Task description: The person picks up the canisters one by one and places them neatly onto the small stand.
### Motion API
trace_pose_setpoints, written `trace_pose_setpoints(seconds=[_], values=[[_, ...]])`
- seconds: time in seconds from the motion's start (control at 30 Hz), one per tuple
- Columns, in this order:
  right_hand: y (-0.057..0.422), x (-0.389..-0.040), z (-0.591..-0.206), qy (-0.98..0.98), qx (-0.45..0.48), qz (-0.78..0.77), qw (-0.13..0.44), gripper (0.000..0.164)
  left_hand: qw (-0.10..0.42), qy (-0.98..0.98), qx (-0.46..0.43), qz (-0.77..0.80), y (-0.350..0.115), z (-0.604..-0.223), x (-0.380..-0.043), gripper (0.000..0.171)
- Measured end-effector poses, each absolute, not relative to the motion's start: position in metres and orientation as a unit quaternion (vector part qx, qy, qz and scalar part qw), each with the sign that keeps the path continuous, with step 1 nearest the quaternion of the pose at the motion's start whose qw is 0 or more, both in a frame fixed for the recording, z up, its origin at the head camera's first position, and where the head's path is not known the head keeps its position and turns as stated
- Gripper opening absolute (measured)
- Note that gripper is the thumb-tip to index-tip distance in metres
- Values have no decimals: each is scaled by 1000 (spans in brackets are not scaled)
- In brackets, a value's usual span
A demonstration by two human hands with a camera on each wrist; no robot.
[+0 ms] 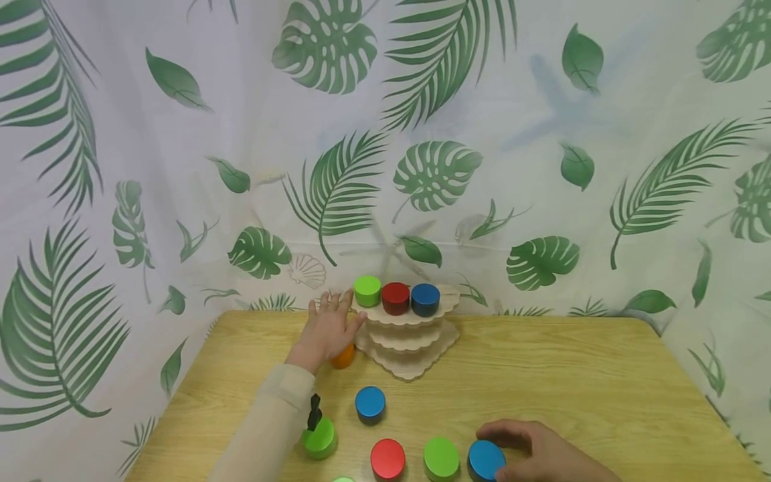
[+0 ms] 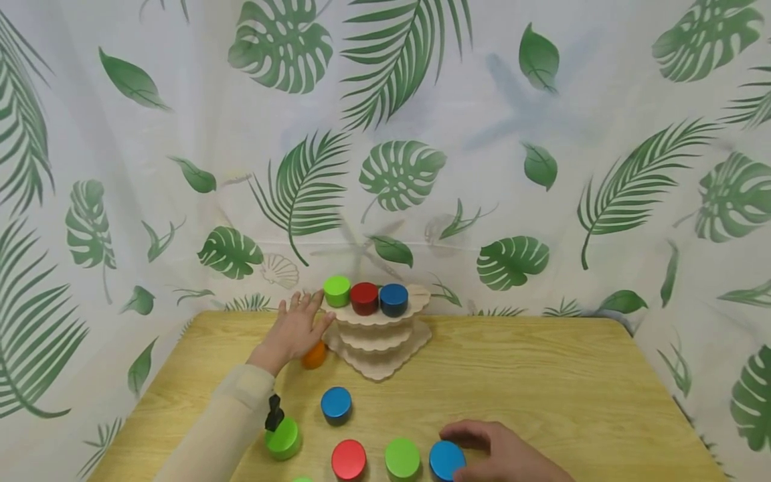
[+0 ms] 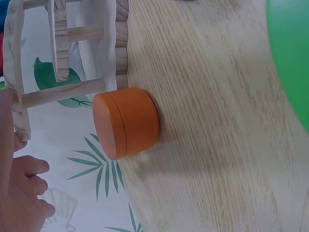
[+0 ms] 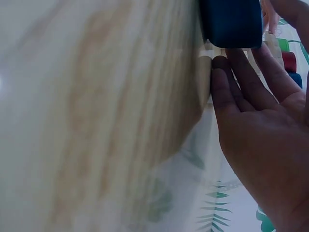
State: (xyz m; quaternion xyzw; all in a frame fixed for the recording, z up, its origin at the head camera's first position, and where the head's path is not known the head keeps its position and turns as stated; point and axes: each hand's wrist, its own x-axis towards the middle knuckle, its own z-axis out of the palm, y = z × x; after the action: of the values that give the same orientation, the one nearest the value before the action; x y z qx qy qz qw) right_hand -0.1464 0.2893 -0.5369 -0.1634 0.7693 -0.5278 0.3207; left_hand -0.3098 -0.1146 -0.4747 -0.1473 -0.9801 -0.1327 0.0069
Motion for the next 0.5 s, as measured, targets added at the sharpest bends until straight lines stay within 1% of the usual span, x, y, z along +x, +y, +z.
trace_pose_setpoints(seconds=[0.23,0.5], values=[[289,-143,-540,789,-200,-502,294,50,6,-981,-144,-132,-114,-475,-310,75],[291,-142,-543,780,-222,-507,292,51,3,-980,-142,-139,-114,-474,-308,75]])
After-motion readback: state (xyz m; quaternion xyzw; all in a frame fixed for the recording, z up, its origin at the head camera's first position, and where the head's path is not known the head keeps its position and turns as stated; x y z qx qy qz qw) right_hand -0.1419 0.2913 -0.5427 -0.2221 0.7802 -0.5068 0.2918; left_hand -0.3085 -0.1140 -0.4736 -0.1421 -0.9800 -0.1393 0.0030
